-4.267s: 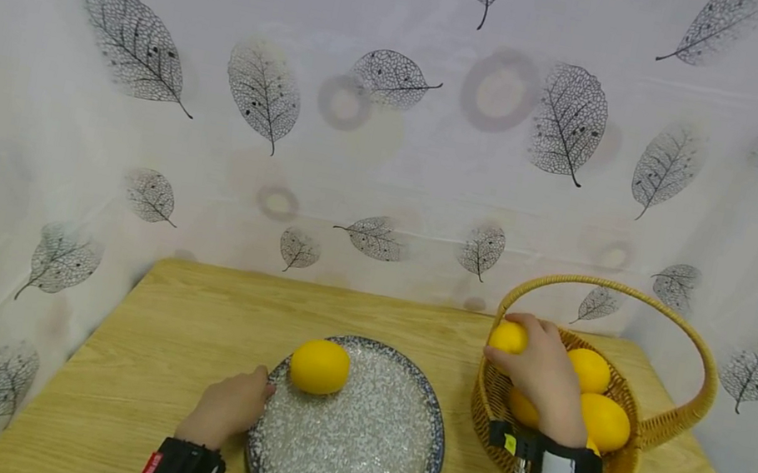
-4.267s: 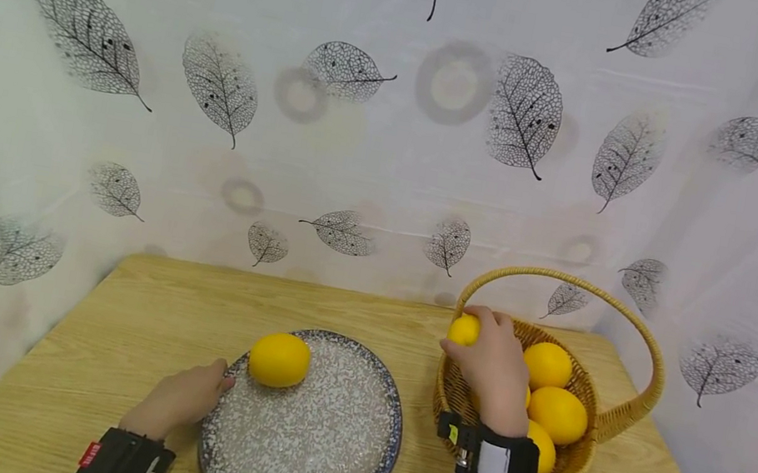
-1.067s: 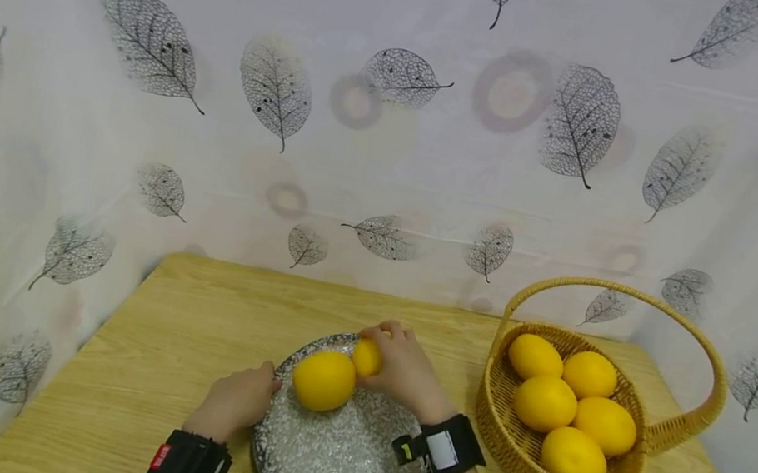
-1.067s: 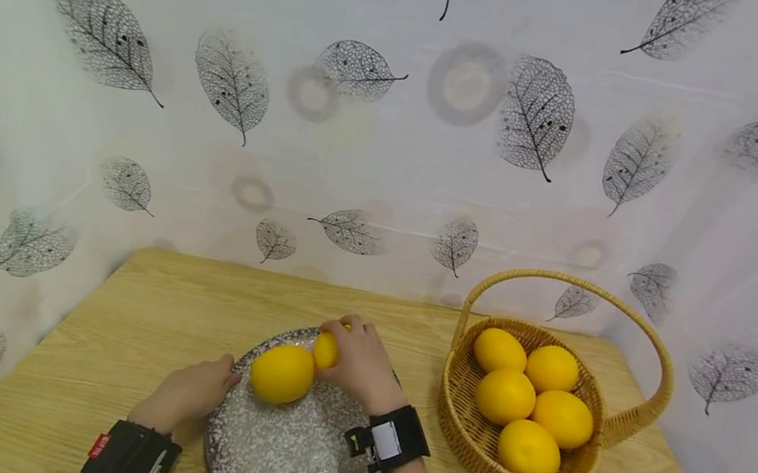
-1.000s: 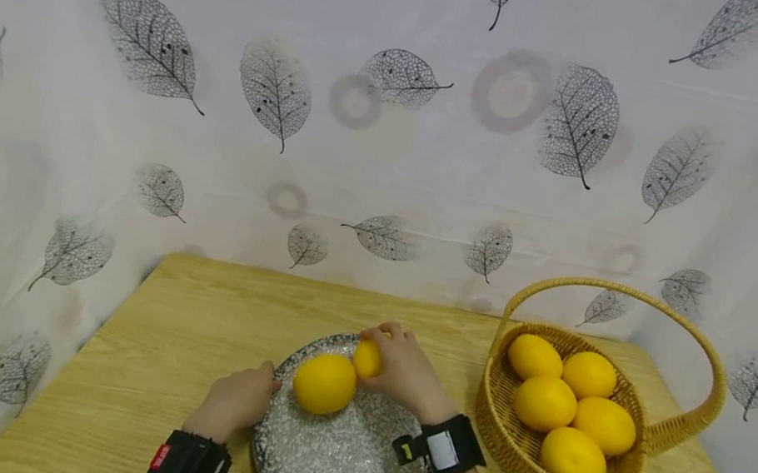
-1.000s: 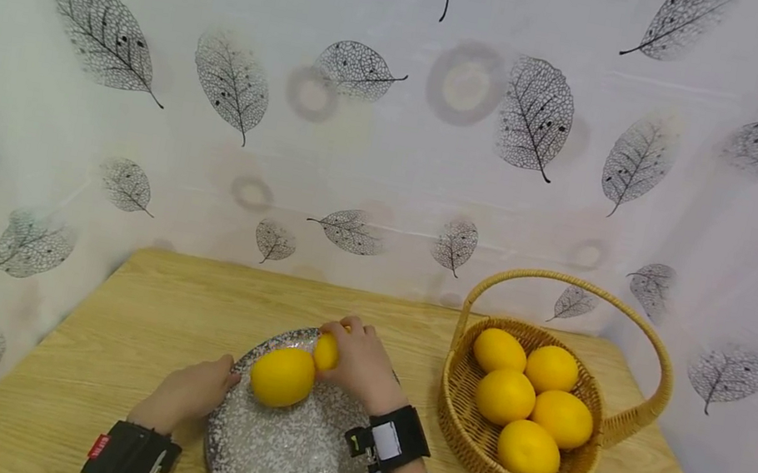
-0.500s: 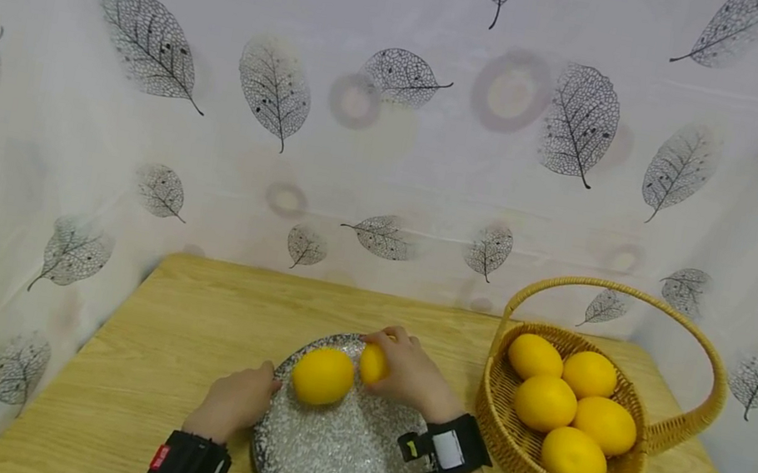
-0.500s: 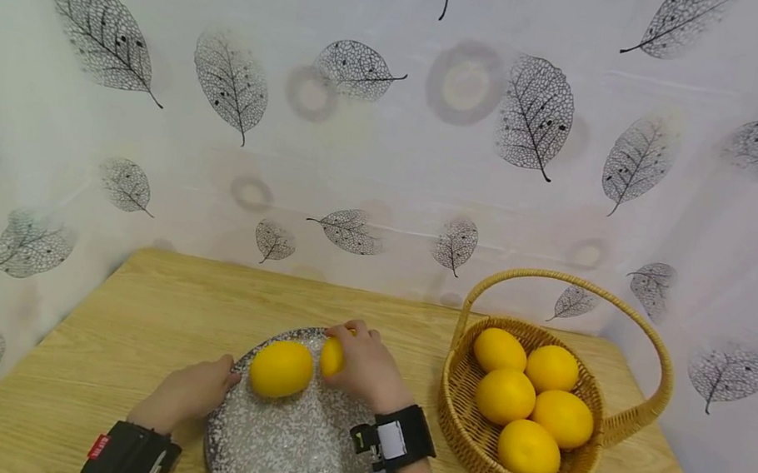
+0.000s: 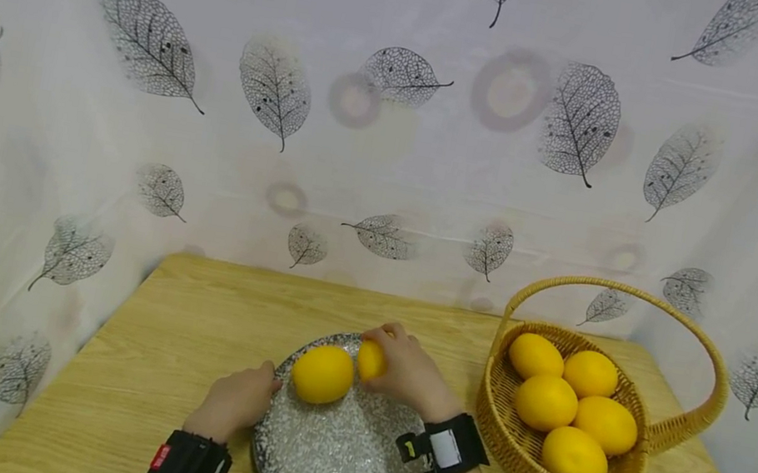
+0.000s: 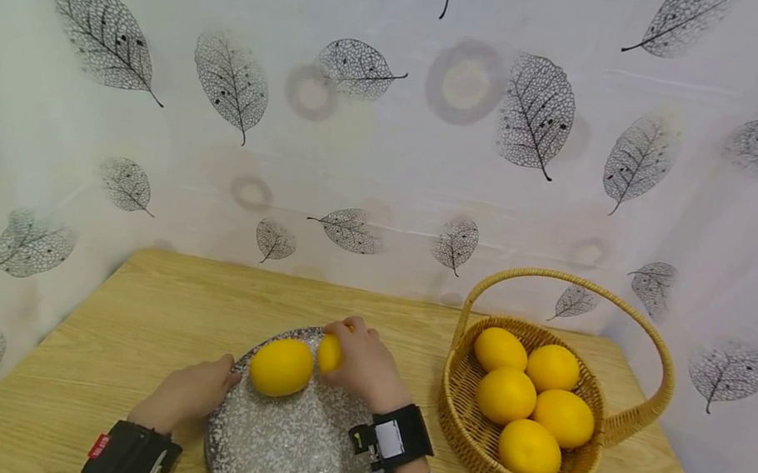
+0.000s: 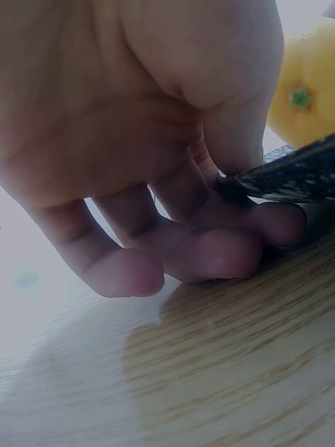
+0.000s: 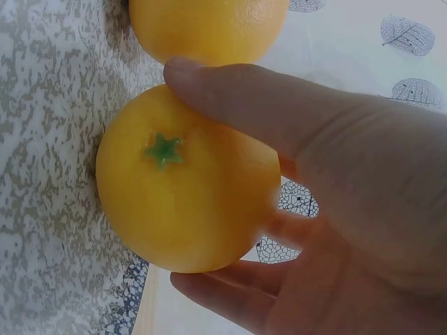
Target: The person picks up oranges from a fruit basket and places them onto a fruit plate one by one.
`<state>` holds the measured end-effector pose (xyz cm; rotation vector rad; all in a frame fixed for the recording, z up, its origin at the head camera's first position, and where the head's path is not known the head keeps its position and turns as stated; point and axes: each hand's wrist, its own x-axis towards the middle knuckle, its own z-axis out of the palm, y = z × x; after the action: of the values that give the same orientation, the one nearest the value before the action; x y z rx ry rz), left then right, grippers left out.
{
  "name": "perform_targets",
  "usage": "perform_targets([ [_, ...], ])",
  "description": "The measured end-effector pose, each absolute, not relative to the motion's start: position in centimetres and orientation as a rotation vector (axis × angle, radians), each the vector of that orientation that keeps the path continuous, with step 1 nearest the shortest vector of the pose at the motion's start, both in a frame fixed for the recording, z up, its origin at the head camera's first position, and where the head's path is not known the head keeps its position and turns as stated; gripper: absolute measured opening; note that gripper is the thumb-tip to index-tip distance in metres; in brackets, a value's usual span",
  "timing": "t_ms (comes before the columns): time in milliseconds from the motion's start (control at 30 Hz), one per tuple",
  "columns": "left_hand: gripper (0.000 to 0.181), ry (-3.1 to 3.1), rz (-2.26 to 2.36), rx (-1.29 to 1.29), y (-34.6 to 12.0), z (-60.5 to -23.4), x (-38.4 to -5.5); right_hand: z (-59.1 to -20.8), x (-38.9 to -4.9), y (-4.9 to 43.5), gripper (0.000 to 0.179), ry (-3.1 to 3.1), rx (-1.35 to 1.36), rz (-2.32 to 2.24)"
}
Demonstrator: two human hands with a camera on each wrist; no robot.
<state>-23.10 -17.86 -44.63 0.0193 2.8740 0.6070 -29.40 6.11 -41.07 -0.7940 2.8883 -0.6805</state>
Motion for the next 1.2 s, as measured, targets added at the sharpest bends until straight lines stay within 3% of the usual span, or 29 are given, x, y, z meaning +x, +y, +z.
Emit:
perform_targets([
  [1200, 0.029, 2.868, 0.599, 0.013, -17.8, -44.6, -23.2, -40.0, -29.1, 6.6, 0.064, 2.884, -0.76, -0.697],
])
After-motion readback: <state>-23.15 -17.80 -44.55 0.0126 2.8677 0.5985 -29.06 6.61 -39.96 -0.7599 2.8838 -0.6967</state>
